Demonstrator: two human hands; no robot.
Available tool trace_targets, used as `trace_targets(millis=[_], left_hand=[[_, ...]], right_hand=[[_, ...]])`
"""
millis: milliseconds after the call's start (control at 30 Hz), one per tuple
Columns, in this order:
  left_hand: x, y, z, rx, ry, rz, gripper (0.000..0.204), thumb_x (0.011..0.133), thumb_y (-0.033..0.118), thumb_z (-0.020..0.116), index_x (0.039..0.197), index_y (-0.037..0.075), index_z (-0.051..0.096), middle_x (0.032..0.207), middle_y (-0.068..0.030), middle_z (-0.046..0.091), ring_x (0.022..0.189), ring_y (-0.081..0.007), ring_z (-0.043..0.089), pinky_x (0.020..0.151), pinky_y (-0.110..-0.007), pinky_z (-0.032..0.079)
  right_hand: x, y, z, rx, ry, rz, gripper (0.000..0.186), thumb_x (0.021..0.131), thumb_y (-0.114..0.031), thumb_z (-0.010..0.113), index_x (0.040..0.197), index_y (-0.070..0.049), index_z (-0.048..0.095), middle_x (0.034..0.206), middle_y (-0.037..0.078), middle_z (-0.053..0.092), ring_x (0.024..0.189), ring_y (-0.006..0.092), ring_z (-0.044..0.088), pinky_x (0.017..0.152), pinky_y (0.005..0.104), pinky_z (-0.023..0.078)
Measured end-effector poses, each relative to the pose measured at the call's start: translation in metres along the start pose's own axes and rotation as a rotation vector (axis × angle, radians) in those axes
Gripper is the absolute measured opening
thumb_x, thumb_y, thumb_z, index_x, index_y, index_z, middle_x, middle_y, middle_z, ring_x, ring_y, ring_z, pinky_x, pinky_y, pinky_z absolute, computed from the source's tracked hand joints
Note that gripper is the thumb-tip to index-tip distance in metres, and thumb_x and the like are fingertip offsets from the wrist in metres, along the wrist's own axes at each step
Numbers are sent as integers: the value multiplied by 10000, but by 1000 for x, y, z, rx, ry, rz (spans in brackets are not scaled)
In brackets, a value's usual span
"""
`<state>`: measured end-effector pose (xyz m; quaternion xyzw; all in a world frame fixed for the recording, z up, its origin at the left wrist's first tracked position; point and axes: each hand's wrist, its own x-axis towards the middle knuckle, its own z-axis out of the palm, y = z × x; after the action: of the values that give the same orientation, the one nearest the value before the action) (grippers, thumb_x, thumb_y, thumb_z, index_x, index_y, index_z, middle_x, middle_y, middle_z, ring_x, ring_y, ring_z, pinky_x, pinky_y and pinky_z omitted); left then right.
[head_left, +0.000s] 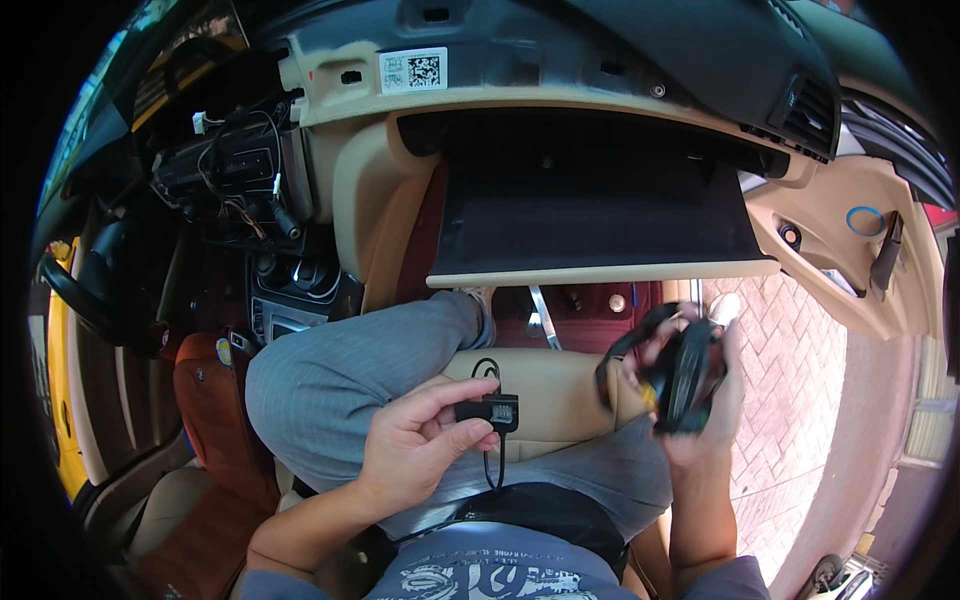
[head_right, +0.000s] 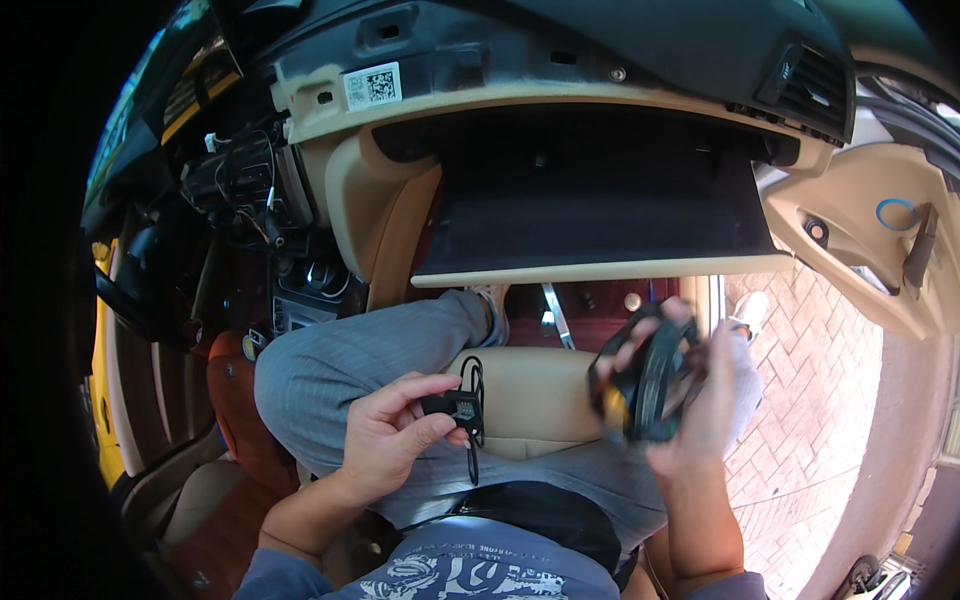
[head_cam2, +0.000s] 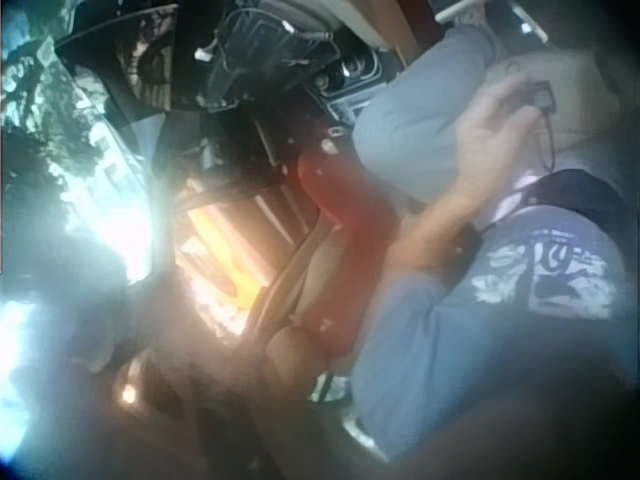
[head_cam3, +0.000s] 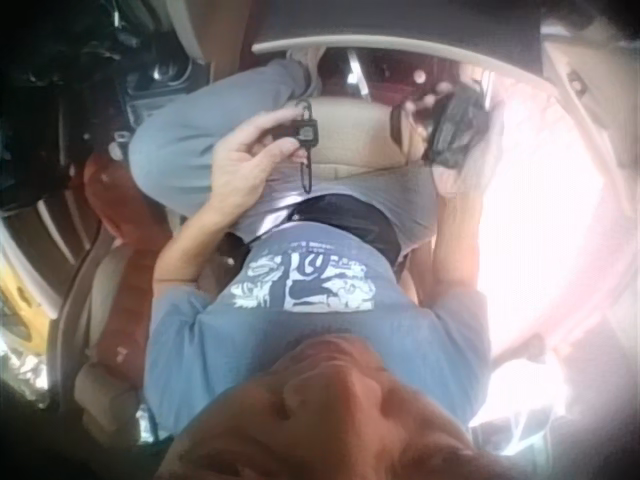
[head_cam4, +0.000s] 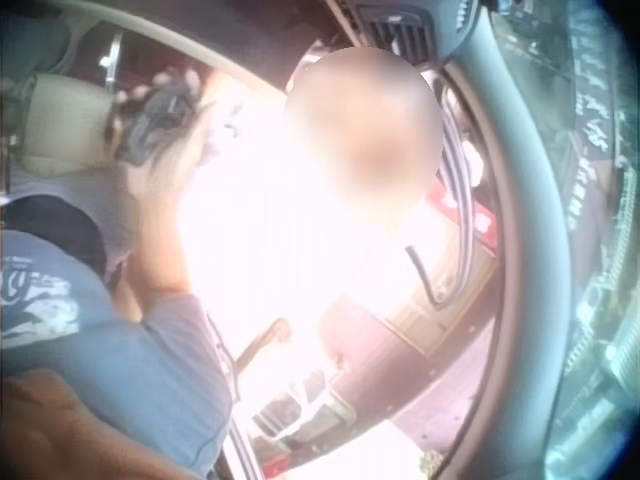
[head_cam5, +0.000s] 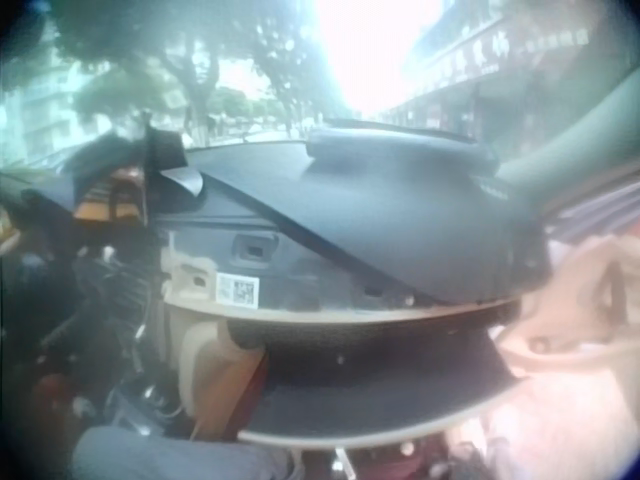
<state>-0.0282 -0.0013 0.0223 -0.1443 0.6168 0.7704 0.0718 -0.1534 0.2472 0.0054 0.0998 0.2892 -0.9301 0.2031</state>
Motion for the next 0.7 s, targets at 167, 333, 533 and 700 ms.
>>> trace_targets(millis=[167,333,533,700], left_hand=[[12,13,3,29,-78,-52,323,965,-25,613,1289,-33,623,1063,-85,602,892,-141,698,813,-254,598],[23,22,10,49,-113,-118,280,978,24,623,1248,-44,642,1037,-91,642,878,-132,698,805,-253,596],[58,51,16,95,-149,-355,234,983,90,645,1170,-50,669,893,-96,726,814,-104,692,762,-247,586],[118,72,19,71,-94,-281,167,977,79,636,1083,-41,686,863,-123,722,733,-148,709,693,-270,600]], right_hand=[[17,-21,19,-130,13,-411,485,992,-192,597,1407,-39,397,1270,201,553,1261,301,549,993,600,519],[54,-20,18,-419,-49,-708,584,915,-18,646,1425,-48,363,1289,149,543,1269,278,547,1061,554,471],[114,-19,7,-659,59,-934,591,825,117,733,1306,-30,422,1251,140,590,1174,208,599,1032,347,503],[133,-24,-2,-753,32,-918,620,818,131,729,1318,-8,391,1262,158,568,1172,220,591,1026,358,512]])
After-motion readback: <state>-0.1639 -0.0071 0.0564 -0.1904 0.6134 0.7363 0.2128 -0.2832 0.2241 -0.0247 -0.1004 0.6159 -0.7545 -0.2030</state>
